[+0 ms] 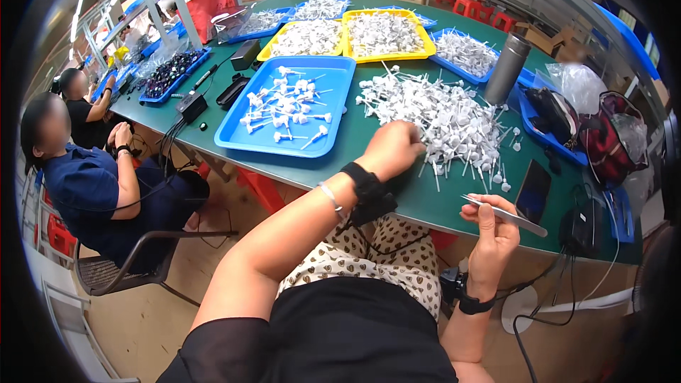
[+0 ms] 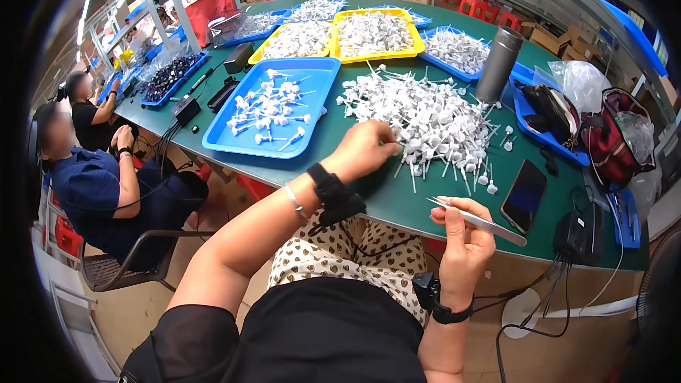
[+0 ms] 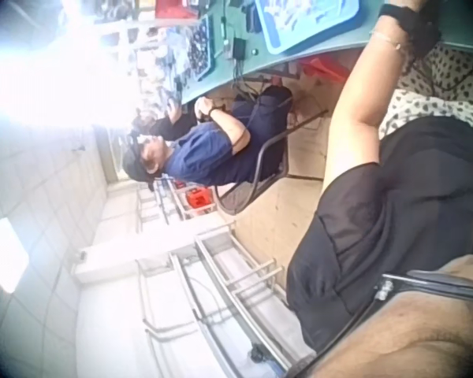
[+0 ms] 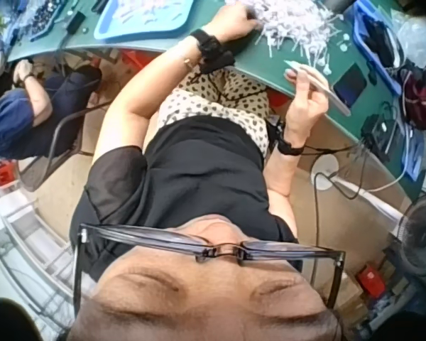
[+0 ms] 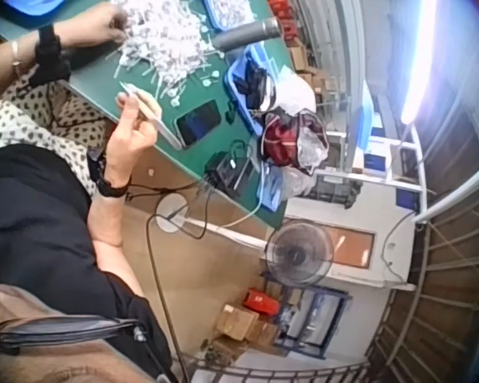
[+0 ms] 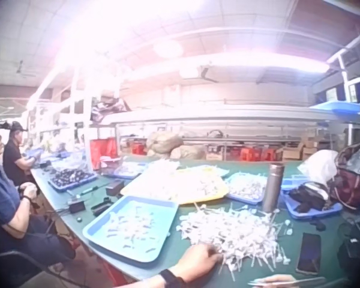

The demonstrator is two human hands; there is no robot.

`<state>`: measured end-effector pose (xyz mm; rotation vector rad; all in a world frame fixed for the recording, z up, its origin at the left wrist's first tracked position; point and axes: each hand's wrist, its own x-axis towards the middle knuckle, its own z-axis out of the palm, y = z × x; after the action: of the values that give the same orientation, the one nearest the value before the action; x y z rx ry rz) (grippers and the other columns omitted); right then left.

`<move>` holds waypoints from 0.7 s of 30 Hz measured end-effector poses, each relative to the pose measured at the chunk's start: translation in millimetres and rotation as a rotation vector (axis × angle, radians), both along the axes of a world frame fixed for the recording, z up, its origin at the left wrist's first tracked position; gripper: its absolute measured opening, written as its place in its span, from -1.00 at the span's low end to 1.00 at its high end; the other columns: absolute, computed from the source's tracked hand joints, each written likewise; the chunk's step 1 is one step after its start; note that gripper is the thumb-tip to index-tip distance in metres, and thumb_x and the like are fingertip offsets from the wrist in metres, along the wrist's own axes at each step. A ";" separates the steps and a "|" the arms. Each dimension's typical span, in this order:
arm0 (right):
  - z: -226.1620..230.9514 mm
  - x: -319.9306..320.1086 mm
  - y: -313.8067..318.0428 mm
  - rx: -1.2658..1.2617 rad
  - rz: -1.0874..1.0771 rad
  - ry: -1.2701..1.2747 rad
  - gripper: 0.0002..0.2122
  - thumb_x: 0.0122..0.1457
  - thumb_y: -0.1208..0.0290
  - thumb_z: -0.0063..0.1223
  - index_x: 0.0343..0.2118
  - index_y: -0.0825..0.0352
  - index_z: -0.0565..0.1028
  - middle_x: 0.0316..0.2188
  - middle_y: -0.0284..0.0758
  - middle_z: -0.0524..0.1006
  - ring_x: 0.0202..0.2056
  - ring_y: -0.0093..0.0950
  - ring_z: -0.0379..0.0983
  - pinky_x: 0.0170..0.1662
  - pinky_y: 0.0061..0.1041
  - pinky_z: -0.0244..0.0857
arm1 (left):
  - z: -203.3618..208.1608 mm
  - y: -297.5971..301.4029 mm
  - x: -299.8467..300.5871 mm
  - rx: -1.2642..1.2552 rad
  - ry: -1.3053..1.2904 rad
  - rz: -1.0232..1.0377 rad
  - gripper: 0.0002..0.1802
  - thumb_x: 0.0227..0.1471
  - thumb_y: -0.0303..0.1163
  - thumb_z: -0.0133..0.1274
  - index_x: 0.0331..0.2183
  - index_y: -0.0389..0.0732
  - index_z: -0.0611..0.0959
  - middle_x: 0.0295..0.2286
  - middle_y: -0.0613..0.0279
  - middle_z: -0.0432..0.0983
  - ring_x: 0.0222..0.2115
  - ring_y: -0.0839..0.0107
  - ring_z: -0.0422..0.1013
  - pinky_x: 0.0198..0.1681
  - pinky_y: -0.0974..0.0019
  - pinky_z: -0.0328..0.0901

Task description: The person sits at a green workbench and uses tweezers to pick up small white plastic components from a pile. They carefully insert a small white cap into the top of each component and place the finished unit into a blue tray. The process is repeated continuously throughout the clip.

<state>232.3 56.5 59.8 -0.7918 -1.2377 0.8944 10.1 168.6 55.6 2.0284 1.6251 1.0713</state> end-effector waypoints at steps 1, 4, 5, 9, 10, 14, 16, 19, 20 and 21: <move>-0.3 0.0 0.2 -0.004 -0.003 -0.002 -0.86 0.34 0.51 0.07 -0.12 0.45 0.49 -0.23 -0.23 0.62 -0.27 -0.53 0.59 -0.12 -0.51 0.52 | -0.8 2.1 -3.4 -0.061 -0.092 0.030 -0.77 0.00 -0.34 0.30 -0.42 -0.32 0.67 -0.49 0.03 0.63 -0.45 0.29 0.58 -0.33 0.21 0.44; -1.9 -2.5 -0.7 -0.013 0.022 0.024 -0.86 0.34 0.51 0.08 -0.12 0.45 0.48 -0.22 -0.22 0.62 -0.27 -0.54 0.59 -0.12 -0.52 0.51 | 24.0 -26.4 -15.1 -0.257 -0.475 -0.054 -0.87 0.17 -0.46 0.19 -0.33 -0.34 0.63 -0.50 0.17 0.60 -0.47 0.54 0.56 -0.38 0.46 0.45; -2.9 -5.0 -0.7 -0.014 0.042 0.032 -0.86 0.34 0.51 0.08 -0.11 0.45 0.48 -0.22 -0.22 0.62 -0.26 -0.54 0.59 -0.11 -0.52 0.51 | 19.3 -36.2 -19.8 -0.256 -0.582 -0.079 -0.88 0.19 -0.47 0.16 -0.27 -0.34 0.60 -0.46 0.19 0.60 -0.45 0.52 0.57 -0.36 0.46 0.47; -8.3 -18.9 -6.0 -0.046 0.116 0.014 -0.86 0.34 0.53 0.07 -0.11 0.46 0.48 -0.20 -0.22 0.62 -0.25 -0.55 0.59 -0.10 -0.53 0.51 | 4.2 -104.4 -20.2 -0.251 -0.725 -0.114 -0.78 0.29 -0.47 0.05 -0.06 -0.35 0.56 -0.35 0.21 0.58 -0.35 0.46 0.59 -0.28 0.41 0.51; -9.1 -24.0 -8.4 -0.054 0.138 0.020 -0.85 0.34 0.54 0.08 -0.11 0.47 0.48 -0.20 -0.22 0.62 -0.24 -0.55 0.59 -0.10 -0.53 0.51 | 0.1 -122.4 -16.9 -0.241 -0.730 -0.104 -0.77 0.30 -0.46 0.03 -0.06 -0.34 0.58 -0.34 0.22 0.58 -0.33 0.46 0.60 -0.27 0.40 0.51; -15.2 -40.2 -19.5 -0.066 0.228 -0.004 -0.85 0.32 0.58 0.08 -0.10 0.50 0.47 -0.17 -0.18 0.61 -0.20 -0.51 0.59 -0.06 -0.53 0.52 | -29.2 -161.2 -11.3 -0.051 -0.516 -0.107 -0.79 0.28 -0.50 0.04 -0.12 -0.37 0.68 -0.34 0.21 0.57 -0.38 0.48 0.58 -0.30 0.42 0.49; -18.7 -49.8 -24.8 -0.049 0.261 -0.027 -0.85 0.31 0.59 0.08 -0.11 0.50 0.47 -0.16 -0.17 0.60 -0.19 -0.50 0.59 -0.05 -0.52 0.51 | -40.8 -169.6 -6.5 0.061 -0.494 -0.099 -0.79 0.26 -0.53 0.06 -0.11 -0.35 0.69 -0.34 0.20 0.56 -0.42 0.48 0.56 -0.33 0.44 0.48; -23.4 -59.9 -32.5 -0.031 0.318 -0.039 -0.86 0.30 0.61 0.09 -0.11 0.50 0.48 -0.15 -0.17 0.59 -0.14 -0.46 0.58 -0.01 -0.49 0.49 | -50.1 -177.6 -4.2 0.072 -0.474 -0.075 -0.78 0.23 -0.55 0.09 -0.10 -0.32 0.69 -0.37 0.18 0.56 -0.46 0.47 0.55 -0.39 0.42 0.46; -25.3 -61.3 -33.7 -0.025 0.332 -0.058 -0.86 0.30 0.62 0.10 -0.11 0.49 0.49 -0.15 -0.17 0.59 -0.13 -0.45 0.57 0.00 -0.48 0.48 | -51.7 -179.7 -3.5 0.065 -0.483 -0.066 -0.78 0.22 -0.55 0.09 -0.10 -0.32 0.69 -0.37 0.17 0.56 -0.46 0.47 0.55 -0.40 0.41 0.46; -27.4 -61.3 -33.7 -0.013 0.325 -0.103 -0.86 0.29 0.62 0.11 -0.12 0.48 0.50 -0.15 -0.18 0.60 -0.12 -0.44 0.57 0.00 -0.48 0.46 | -54.1 -180.7 -3.8 0.070 -0.482 -0.062 -0.80 0.21 -0.57 0.10 -0.12 -0.33 0.69 -0.39 0.17 0.56 -0.46 0.46 0.55 -0.43 0.40 0.45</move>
<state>171.0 22.8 32.4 -0.6630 -1.4788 1.1354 6.4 -12.1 1.4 1.6710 1.2829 1.4699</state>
